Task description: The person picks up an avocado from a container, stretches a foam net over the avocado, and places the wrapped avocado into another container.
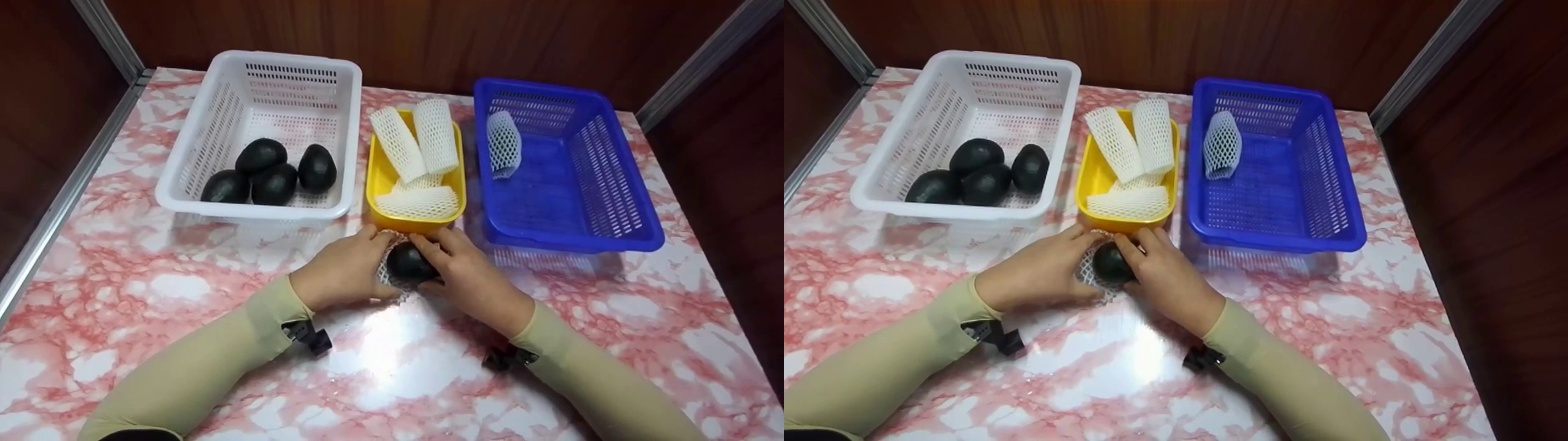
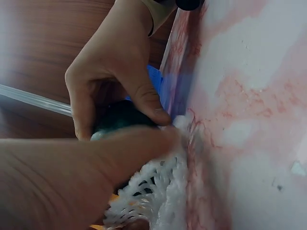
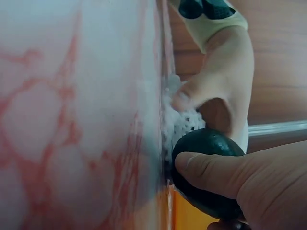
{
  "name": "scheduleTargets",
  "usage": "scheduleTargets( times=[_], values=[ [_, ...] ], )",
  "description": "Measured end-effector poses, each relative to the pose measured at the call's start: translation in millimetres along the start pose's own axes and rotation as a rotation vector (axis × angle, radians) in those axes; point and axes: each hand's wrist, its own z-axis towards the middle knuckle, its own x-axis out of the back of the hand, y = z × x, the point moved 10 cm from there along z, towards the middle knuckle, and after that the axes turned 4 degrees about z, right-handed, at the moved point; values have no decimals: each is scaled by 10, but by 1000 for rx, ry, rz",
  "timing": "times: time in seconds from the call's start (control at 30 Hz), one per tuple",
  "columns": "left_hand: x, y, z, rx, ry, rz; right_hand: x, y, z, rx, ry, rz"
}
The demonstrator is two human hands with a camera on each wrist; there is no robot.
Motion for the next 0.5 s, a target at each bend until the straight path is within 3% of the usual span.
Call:
scheduleTargets(
  times=[0.2,0.33,0.5],
  values=[
    [160,44,-43,-1,37,-40,-4,1,2,-1,8,-16],
    [253,81,-81,-27,92,57,-11,0,0,-3,7,-21],
    [166,95,-65,-53,71,172,-18,9,-14,-17,2,-6]
  ],
)
